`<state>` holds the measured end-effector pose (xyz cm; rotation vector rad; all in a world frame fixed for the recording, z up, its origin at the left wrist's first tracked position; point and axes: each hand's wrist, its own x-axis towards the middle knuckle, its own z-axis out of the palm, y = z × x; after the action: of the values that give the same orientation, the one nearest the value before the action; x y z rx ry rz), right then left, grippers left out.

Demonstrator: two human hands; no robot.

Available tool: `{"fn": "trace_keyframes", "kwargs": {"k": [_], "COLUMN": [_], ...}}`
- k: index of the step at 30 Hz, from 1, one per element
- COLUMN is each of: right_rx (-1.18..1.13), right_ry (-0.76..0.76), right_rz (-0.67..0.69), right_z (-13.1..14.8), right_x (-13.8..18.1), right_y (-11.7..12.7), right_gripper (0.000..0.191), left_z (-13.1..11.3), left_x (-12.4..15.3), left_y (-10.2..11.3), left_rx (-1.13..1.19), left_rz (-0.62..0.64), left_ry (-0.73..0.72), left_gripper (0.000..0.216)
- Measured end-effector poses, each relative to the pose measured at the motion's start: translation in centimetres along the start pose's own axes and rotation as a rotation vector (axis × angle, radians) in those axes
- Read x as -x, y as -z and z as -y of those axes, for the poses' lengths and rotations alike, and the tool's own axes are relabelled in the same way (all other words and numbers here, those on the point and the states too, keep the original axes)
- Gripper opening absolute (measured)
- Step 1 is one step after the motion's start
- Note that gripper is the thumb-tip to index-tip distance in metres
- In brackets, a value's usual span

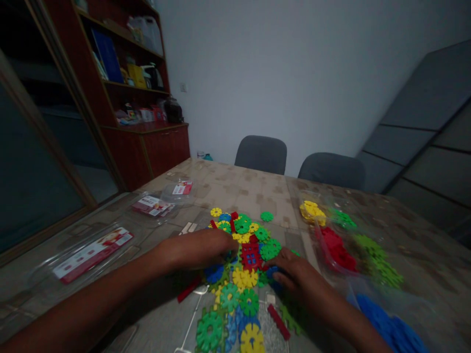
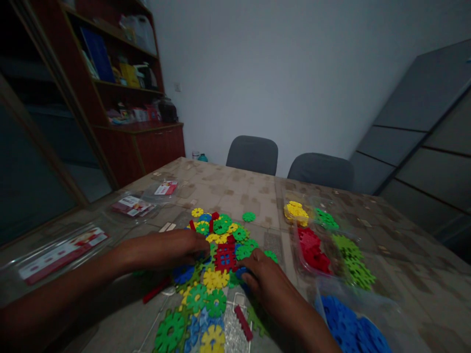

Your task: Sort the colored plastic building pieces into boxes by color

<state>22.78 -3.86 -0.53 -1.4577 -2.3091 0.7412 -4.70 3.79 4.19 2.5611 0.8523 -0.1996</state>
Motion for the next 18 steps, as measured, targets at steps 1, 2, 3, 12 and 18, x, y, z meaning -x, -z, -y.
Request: {"fn": "trace_keyframes", "kwargs": {"k": [1,2,3,12,18], "right_rx": [-0.004,-0.007,-0.009,0.044,0.019], "right_ry": [0.002,0.001,-0.003,-0.076,-0.083], "right_rz": [0.003,0.005,0.003,-0.022,0.011], "right_z": [-0.1,-0.2,-0.3,-0.7,-0.2], "right_x": [-0.1,-0.1,-0.2,-0.3,-0.5], "right_y": [0.0,-0.1,-0.2,-1.1,-1.6], "right_gripper": [0.025,0.026,0.028,0.043,0.051], "left_z": [-0.1,-0.2,-0.2,-0.4,-1.3], "left_x": [0.0,0.0,0.0,0.3,0.3], "left_y": [0.1,0.1,0.1,0.2,0.2], "left_rx": [-0.007,-0.013,-0.02,-0.074,-0.02], "left_rz": [-0.007,-0.019,-0.034,-0.034,-0.017], "left_ry": [-0.009,-0.018,-0.022,0.025,-0.015], "left_gripper": [0.021,0.021,0.02,0.023,0.038]}}
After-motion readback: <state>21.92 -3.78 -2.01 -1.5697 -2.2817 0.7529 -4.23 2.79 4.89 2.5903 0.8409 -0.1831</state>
